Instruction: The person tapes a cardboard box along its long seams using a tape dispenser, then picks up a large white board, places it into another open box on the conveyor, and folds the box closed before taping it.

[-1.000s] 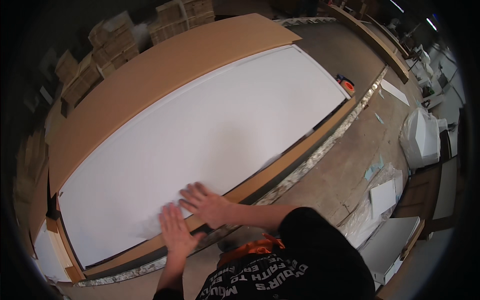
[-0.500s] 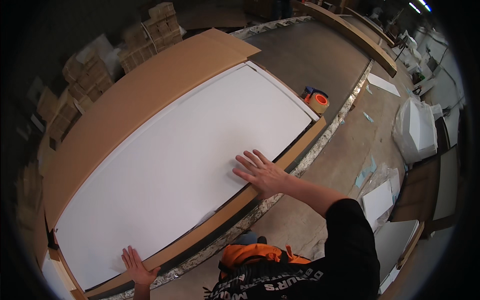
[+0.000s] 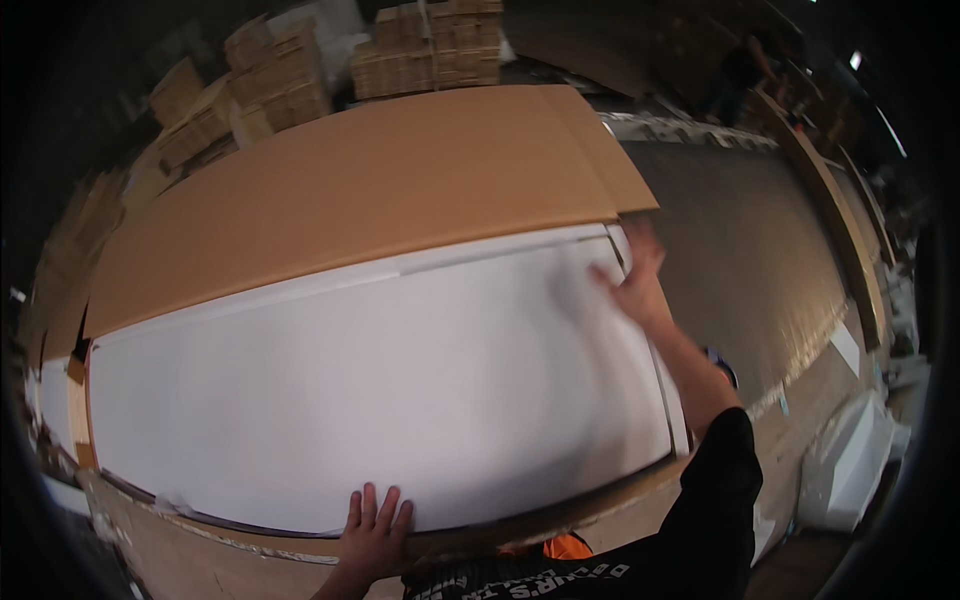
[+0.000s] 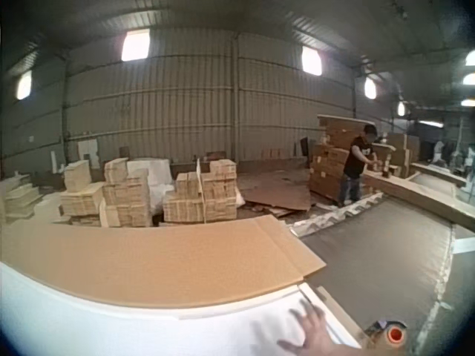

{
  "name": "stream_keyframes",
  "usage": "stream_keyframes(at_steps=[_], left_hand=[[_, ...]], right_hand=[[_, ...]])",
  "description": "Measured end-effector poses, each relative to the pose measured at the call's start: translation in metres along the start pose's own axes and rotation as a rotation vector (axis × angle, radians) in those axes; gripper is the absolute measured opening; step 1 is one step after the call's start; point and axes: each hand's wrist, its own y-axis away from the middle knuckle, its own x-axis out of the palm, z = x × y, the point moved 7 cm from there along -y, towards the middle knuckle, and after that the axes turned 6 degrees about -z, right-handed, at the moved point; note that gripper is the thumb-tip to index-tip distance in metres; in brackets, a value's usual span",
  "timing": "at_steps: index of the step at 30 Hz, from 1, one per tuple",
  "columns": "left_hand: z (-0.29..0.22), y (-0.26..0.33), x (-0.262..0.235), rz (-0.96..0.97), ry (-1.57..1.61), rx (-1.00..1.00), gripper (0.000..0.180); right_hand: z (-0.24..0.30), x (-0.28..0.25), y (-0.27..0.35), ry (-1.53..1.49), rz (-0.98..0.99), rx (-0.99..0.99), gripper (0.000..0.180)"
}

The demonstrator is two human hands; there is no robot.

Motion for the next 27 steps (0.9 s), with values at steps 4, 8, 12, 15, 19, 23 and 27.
stream_keyframes(at_steps=[4,8,12,15,19,23,27], left_hand=[[0.009,0.002,0.001,0.121,-0.02,-0.073,0.069],[0.001,0.014,0.007,0.057,-0.146,-0.023,0.07],[0.001,0.013,0.01,0.053,-0.082,-0.05,0.07],[0.001,0.013,0.01,0.046,-0.102,-0.028,0.072],[0.0,0.013,0.002,0.09,-0.085,-0.031,0.074],[0.003,-0.001,-0.003,0.059,0.031,-0.011,0.074],[0.003,-0.006,-0.002,0.061,0.008,0.034,0.081]], right_hand=[[-0.278,0.03,-0.099,0.106,-0.151,0.763,0.08],[-0.337,0.057,-0.126,-0.18,0.168,0.972,0.072],[-0.297,0.021,-0.153,-0.285,0.17,0.635,0.045],[-0.211,-0.01,-0.158,0.134,-0.073,0.264,0.023],[-0.147,-0.045,-0.082,0.007,-0.253,0.452,0.018],[-0.196,-0.055,0.015,-0.203,-0.381,0.566,0.015],[-0.166,-0.094,0.138,-0.666,-0.49,0.862,0.023]])
